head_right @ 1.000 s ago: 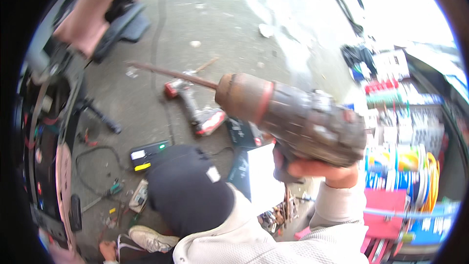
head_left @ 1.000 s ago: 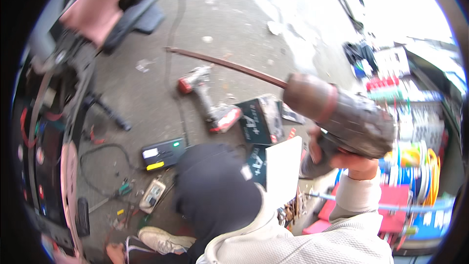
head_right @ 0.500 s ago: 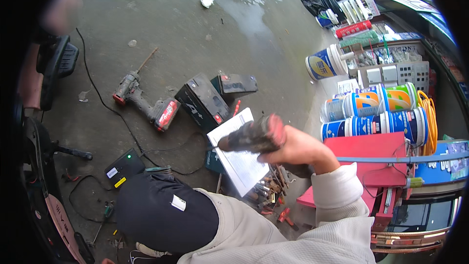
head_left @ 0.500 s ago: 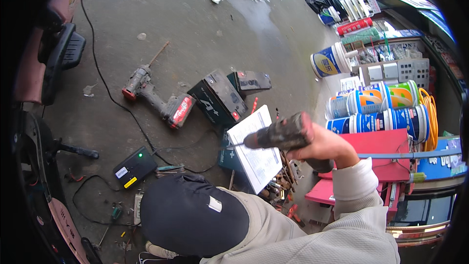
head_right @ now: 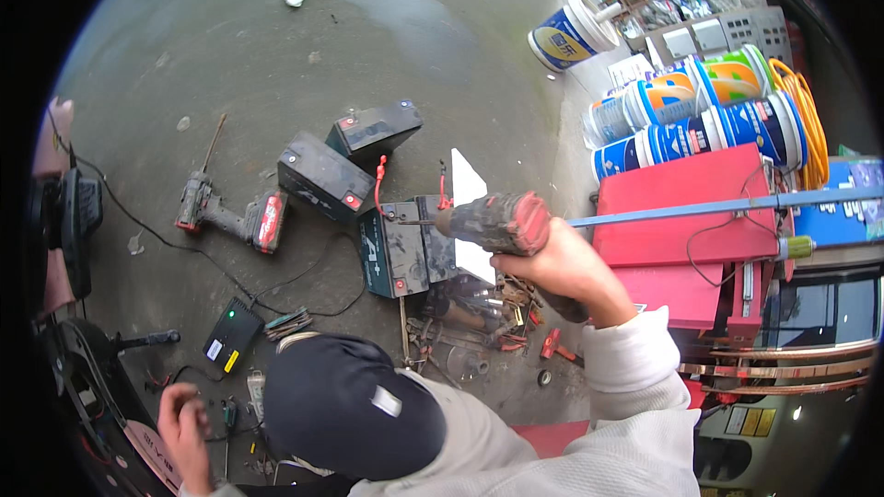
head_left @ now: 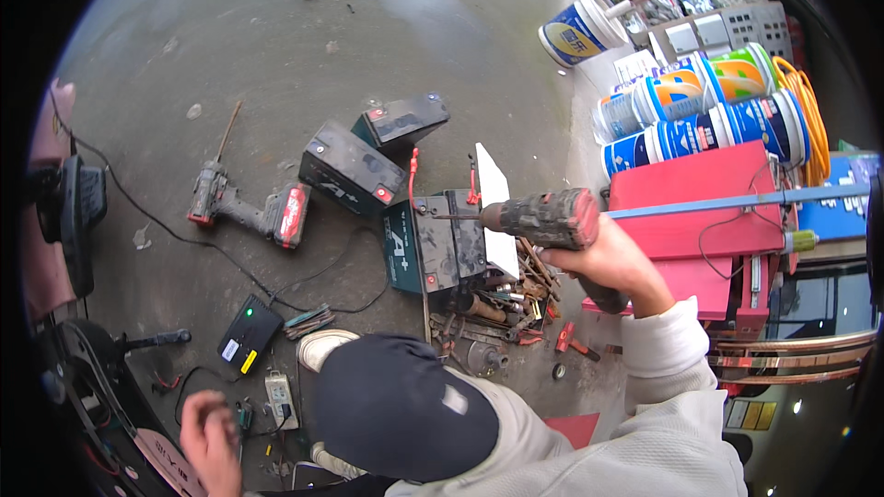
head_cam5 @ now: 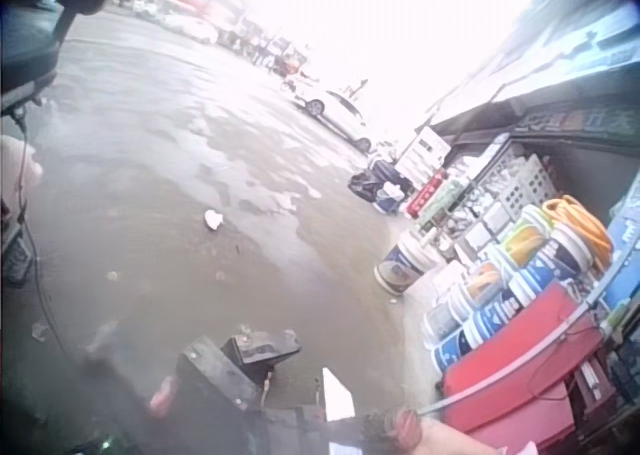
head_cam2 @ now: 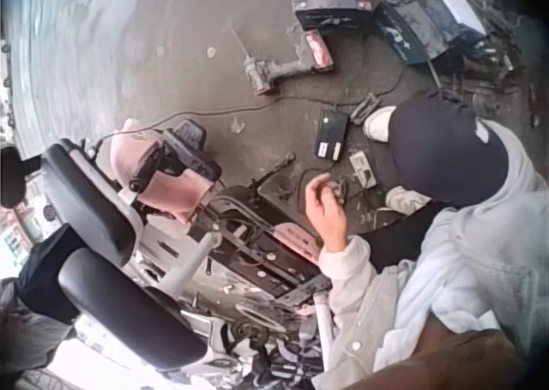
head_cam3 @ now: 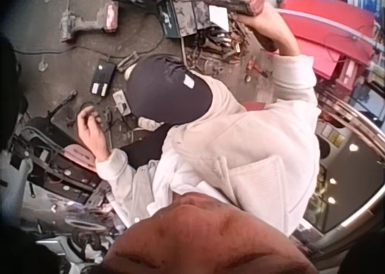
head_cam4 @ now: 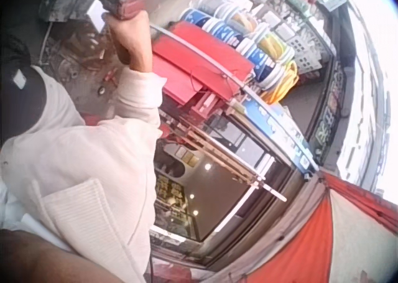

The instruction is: The person removes the scooter seat, uses a power drill to loosen and tighten battery terminal connections, and then replaces the seat.

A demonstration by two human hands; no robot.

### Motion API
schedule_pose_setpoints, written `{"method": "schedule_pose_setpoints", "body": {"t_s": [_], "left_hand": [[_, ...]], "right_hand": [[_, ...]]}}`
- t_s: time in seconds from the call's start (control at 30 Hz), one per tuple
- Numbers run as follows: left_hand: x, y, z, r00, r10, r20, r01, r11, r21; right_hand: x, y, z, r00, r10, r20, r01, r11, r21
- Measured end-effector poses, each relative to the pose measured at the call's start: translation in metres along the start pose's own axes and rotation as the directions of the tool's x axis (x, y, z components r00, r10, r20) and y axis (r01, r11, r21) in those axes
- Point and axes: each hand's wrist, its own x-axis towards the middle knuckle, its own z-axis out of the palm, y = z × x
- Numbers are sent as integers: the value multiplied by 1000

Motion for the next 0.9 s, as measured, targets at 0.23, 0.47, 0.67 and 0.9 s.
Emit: {"method": "schedule_pose_setpoints", "body": {"t_s": [0.23, 0.47, 0.67, 0.9], "left_hand": [[20, -25, 112, 852, 11, 524, -201, 930, 307], [25, -11, 138, 841, -15, 541, -207, 914, 348], [56, -35, 164, 814, 46, 579, -282, 902, 326], [109, -62, 185, 720, -31, 694, -236, 928, 287]], "right_hand": [[7, 37, 27, 995, 99, -31, -78, 914, 399], [15, 52, 44, 992, 128, -12, -108, 884, 455], [23, 57, 32, 997, 46, 57, -64, 925, 375], [62, 26, -14, 955, -174, 242, 253, 901, -351]]}}
